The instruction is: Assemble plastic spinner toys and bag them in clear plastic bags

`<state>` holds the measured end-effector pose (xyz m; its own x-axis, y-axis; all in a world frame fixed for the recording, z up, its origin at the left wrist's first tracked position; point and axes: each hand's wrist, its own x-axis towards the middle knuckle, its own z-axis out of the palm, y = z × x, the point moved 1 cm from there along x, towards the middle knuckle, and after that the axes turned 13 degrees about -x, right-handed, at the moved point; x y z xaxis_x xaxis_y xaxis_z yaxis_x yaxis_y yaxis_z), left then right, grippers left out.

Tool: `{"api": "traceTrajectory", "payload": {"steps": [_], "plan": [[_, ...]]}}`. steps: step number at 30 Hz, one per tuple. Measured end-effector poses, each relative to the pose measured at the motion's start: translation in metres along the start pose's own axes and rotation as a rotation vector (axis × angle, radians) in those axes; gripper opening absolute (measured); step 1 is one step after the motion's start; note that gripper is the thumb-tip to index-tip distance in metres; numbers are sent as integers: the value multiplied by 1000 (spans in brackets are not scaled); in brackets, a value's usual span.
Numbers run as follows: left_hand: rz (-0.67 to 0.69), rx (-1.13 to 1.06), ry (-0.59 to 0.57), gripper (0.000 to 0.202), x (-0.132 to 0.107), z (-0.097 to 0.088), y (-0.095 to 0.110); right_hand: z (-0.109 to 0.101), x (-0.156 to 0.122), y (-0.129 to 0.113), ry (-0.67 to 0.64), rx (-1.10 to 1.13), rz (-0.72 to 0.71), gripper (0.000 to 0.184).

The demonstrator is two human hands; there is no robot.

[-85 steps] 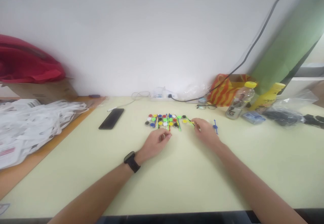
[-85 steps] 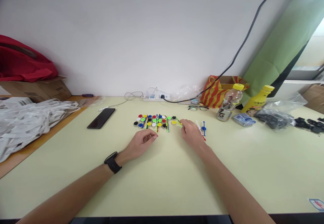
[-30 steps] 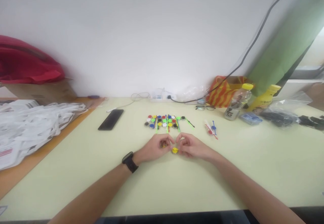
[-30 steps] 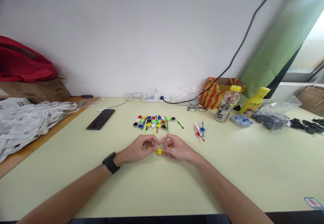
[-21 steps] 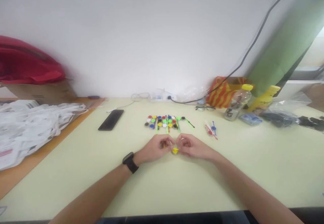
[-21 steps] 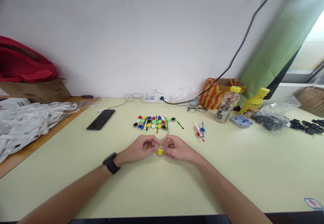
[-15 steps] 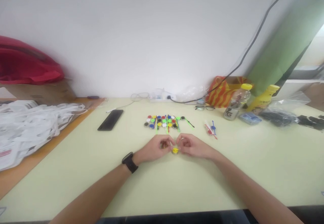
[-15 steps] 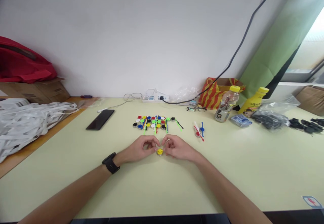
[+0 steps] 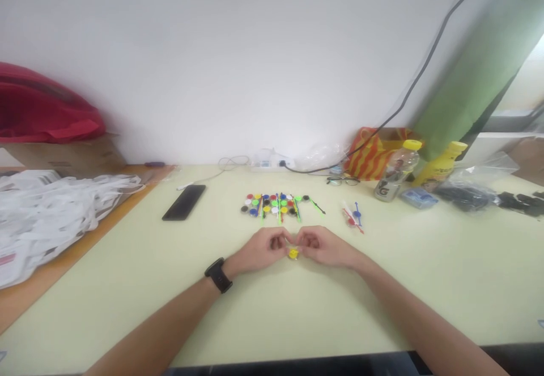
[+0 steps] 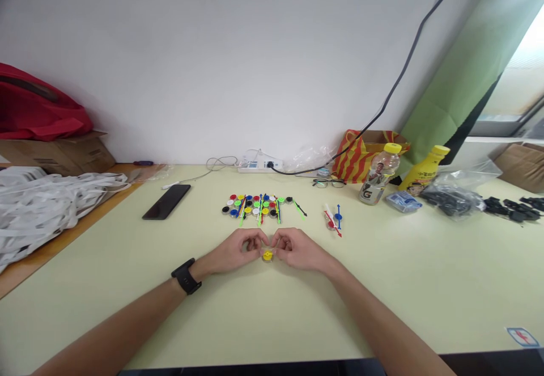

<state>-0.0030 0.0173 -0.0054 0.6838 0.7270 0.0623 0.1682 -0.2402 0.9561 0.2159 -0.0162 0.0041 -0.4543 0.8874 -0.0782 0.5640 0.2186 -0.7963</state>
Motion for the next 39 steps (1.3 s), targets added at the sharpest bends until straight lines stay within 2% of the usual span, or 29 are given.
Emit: {"api": "traceTrajectory", "payload": {"steps": [3,7,9,10,11,13,14,15,18,21,23,25,26,28,31,36,39], "plan": [[17,-60,90,18,1,-3,-1,-4,-1,-2,128,-199,17,24],[7,-182,225,20,5,-7,-6,-9,-6,-6,321,-462,185,37],[19,-218,259,21,7,-9,-8,-11,-11,-12,325,-490,236,45],[32,-220,275,21,8,-9,-9,-11,-15,-16,237,-442,216,50],[49,-212,293,22,8,-10,-10,-11,-18,-20,97,-359,169,56],[78,-185,331,23,8,-10,-11,-11,-24,-28,-255,-130,34,65],[84,-173,351,24,9,-11,-12,-12,-26,-31,-321,-51,5,67],[82,-163,370,25,9,-11,-13,-14,-25,-31,-308,-7,7,67],[65,-136,404,28,9,-11,-14,-19,-18,-25,-12,-59,82,61],[66,-119,383,28,8,-11,-13,-14,-15,-23,140,-158,-12,44],[72,-120,359,28,8,-10,-11,0,-18,-30,122,-190,-174,38],[70,-121,346,28,7,-10,-9,20,-24,-40,-5,-213,-388,53],[66,-119,344,28,6,-10,-8,30,-27,-45,-72,-222,-478,51],[60,-111,345,28,6,-10,-7,46,-29,-49,-162,-259,-585,33],[73,-101,339,27,6,-9,-7,53,-26,-43,-139,-309,-561,22],[66,-49,268,28,4,-7,0,34,-9,-11,181,-356,-353,28],[68,32,177,25,1,-4,8,27,0,4,297,-305,-308,24]]}}
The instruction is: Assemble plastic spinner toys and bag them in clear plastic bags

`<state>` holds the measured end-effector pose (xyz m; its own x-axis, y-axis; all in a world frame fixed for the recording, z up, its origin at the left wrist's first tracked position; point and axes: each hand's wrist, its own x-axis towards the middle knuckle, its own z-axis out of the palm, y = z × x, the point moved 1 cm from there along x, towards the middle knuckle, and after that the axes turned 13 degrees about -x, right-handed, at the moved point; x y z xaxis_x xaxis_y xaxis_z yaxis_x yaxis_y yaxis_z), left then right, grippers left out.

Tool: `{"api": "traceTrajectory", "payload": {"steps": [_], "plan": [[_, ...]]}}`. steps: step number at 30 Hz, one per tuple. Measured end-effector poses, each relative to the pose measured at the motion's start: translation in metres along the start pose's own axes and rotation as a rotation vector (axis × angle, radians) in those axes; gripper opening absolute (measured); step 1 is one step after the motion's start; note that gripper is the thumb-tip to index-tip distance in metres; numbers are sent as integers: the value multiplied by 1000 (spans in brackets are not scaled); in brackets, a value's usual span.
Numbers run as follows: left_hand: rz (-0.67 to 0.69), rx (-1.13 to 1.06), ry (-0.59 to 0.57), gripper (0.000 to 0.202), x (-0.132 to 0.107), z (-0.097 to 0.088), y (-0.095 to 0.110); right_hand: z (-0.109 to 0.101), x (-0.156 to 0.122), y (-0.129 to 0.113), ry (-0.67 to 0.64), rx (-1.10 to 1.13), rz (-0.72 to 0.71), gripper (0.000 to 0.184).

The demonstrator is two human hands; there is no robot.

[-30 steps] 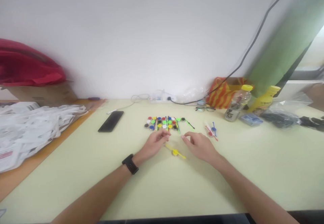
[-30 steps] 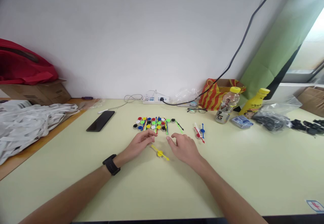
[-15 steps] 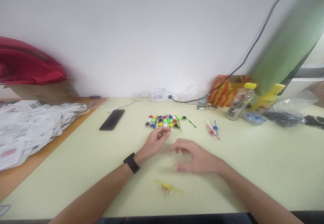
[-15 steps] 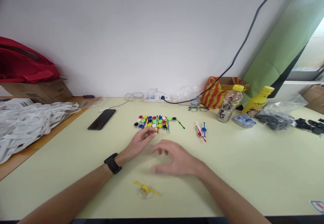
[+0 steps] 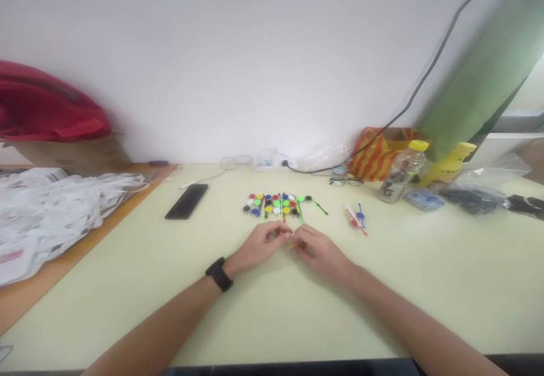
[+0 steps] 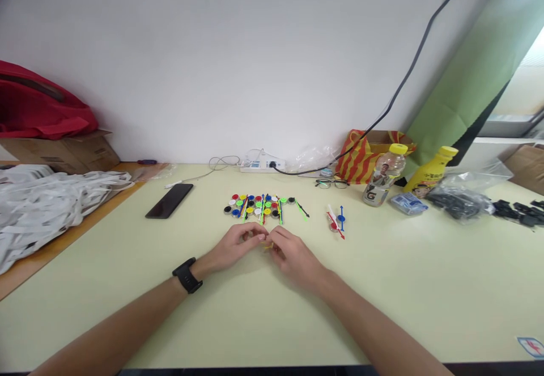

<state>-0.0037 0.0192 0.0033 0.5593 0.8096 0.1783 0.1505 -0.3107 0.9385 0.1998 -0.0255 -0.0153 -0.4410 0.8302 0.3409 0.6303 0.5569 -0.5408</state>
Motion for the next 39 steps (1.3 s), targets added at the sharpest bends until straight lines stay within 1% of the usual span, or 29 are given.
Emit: {"api": "traceTrajectory", "payload": {"steps": [3,7,10,12,14,18,23,25,29,32,36,39], "plan": [[32,29,-56,19,-3,2,4,-2,2,4,19,10,-25,22],[55,47,-111,19,-4,1,3,-12,1,-3,-70,58,-36,16],[69,64,-116,20,-3,-1,2,-17,2,-4,-88,71,39,8],[76,68,-131,21,-3,-3,2,-16,4,-1,-76,53,95,10],[70,66,-146,22,-3,-4,2,-14,5,4,-80,35,108,13],[47,53,-126,24,-2,-6,0,-9,7,10,-91,47,109,17],[63,85,-132,25,-3,-2,0,-11,7,11,-99,148,109,21],[63,110,-138,25,-4,0,1,-12,7,11,-120,183,106,20],[76,181,-86,22,-3,4,2,-12,8,12,-138,206,115,17],[78,230,-75,20,-2,5,0,-10,7,14,-147,229,124,18],[104,234,-71,17,-4,5,-1,-9,1,16,-60,214,137,21],[75,156,-58,23,-6,3,0,-14,-4,17,50,168,196,34]]}}
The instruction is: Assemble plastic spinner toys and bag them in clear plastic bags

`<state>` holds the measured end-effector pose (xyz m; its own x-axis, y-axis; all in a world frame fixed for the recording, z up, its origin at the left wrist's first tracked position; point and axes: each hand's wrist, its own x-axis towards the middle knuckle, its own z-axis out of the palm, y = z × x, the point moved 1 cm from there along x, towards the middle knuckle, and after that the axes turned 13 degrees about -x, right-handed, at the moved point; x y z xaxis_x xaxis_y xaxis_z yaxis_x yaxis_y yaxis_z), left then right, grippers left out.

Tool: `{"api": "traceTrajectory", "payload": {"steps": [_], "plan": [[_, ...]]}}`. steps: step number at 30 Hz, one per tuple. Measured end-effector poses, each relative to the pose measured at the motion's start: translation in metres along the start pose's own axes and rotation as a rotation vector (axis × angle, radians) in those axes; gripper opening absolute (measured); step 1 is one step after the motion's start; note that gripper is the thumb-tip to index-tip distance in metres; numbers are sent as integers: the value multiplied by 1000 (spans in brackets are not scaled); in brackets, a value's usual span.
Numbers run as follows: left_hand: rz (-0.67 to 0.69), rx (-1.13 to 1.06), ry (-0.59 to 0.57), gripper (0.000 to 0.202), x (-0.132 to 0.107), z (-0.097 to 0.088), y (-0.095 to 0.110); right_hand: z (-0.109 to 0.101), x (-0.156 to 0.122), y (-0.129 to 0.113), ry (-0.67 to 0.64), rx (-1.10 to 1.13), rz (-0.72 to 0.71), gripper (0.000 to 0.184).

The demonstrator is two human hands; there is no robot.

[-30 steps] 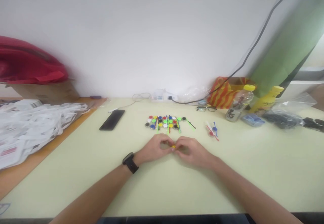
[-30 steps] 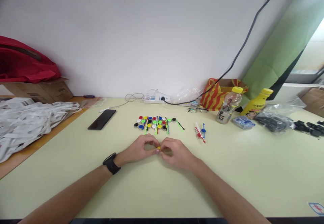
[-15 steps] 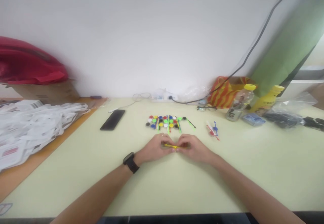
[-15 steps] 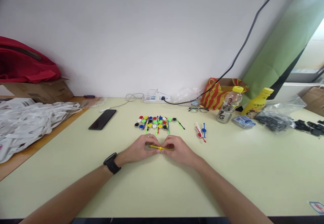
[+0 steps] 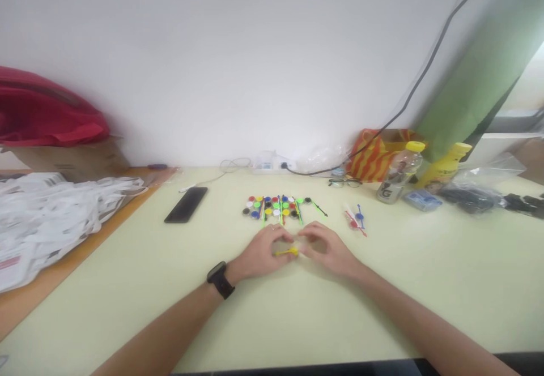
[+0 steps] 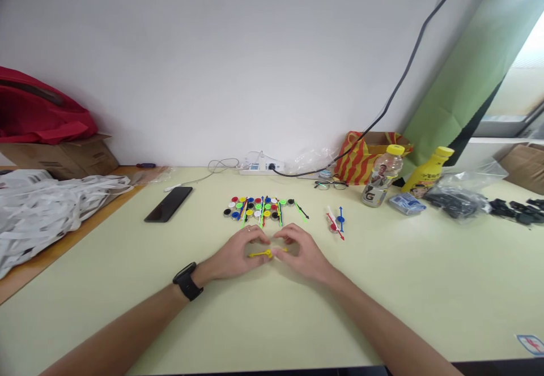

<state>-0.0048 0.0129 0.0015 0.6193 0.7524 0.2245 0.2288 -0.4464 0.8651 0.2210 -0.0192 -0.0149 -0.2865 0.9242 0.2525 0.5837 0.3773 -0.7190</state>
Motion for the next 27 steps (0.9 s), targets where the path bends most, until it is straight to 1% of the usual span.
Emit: {"api": "traceTrajectory", "payload": {"steps": [2,3,5,7,8,10,12,13,16,18,20,23,27], "plan": [[-65,-111,53,32,0,-3,-1,-5,-2,-1,61,-27,92,42],[-97,-169,99,34,1,-5,-3,-8,-3,-2,68,-33,149,44],[-137,-264,194,37,3,-7,-8,-13,-3,-2,10,4,275,51],[-150,-320,261,40,5,-9,-13,-17,-1,-1,-49,93,394,66],[-153,-336,279,41,5,-9,-16,-19,0,1,-54,136,435,71],[-153,-352,293,42,6,-9,-19,-24,2,5,1,179,471,73],[-144,-343,297,41,6,-8,-20,-29,5,9,64,174,474,70],[-139,-331,295,40,6,-8,-20,-30,6,11,74,167,471,67],[-125,-282,304,36,8,-10,-19,-31,7,14,71,128,432,49],[-128,-249,327,34,9,-11,-19,-29,6,15,68,90,383,35],[-143,-230,347,33,11,-11,-20,-24,5,16,67,55,334,25],[-154,-235,343,30,12,-11,-22,-17,5,21,79,-8,262,24],[-144,-259,327,28,13,-9,-26,-13,5,25,107,-87,205,29]]}}
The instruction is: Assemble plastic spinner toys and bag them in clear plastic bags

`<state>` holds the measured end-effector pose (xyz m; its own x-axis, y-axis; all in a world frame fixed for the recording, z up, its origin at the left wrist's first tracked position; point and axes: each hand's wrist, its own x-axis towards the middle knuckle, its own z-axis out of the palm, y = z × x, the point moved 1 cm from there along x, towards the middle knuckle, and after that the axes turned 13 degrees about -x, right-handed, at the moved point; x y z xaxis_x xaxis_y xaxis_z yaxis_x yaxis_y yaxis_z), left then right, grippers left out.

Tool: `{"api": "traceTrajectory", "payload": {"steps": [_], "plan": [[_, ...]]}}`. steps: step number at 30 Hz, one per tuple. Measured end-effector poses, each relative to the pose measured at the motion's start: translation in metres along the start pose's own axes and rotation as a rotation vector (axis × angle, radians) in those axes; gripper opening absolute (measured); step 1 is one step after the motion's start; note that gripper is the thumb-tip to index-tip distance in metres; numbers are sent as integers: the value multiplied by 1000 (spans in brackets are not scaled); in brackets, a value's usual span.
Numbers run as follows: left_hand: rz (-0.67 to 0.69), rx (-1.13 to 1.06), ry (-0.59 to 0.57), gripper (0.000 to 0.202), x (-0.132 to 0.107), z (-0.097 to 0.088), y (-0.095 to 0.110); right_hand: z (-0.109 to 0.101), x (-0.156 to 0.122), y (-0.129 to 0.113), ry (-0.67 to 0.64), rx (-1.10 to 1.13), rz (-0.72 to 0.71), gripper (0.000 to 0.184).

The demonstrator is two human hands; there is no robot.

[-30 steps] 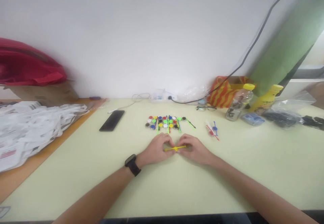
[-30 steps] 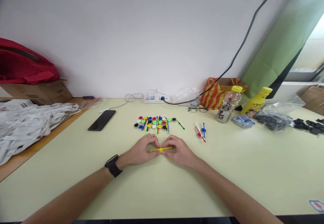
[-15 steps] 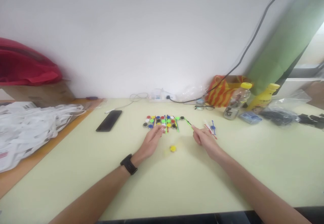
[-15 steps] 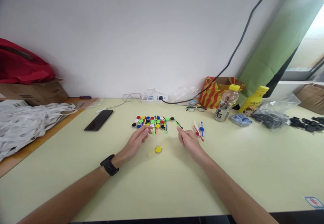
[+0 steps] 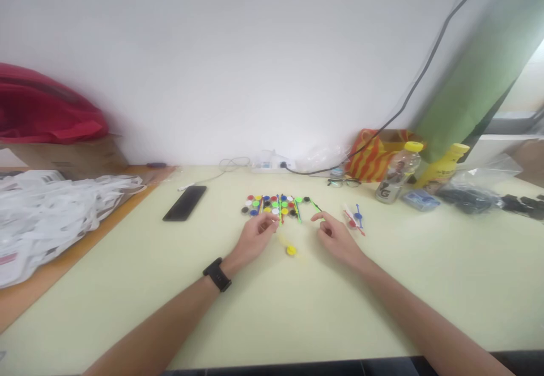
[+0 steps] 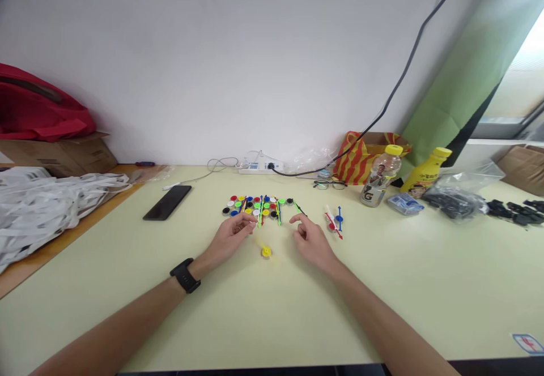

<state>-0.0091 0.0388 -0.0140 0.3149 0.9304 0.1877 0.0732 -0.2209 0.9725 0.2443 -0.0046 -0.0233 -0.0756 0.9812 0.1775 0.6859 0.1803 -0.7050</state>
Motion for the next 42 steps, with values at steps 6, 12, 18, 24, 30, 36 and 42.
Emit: {"api": "traceTrajectory", "payload": {"steps": [6,12,18,24,30,36,42], "plan": [[-11,2,-16,25,0,1,-2,-3,1,-1,19,-5,13,29],[-24,-7,-19,24,-1,2,0,-3,3,5,40,-19,33,27],[-31,-13,-32,24,-1,2,1,1,6,14,114,-173,-39,28],[-30,-17,-54,24,-2,2,0,4,7,17,195,-543,-46,41],[-17,13,-84,24,-3,2,2,7,10,18,113,-743,-42,40],[-10,22,-82,25,-3,2,0,6,10,21,132,-661,-54,25],[20,21,-89,25,-4,3,3,5,10,24,150,-618,-95,29]]}}
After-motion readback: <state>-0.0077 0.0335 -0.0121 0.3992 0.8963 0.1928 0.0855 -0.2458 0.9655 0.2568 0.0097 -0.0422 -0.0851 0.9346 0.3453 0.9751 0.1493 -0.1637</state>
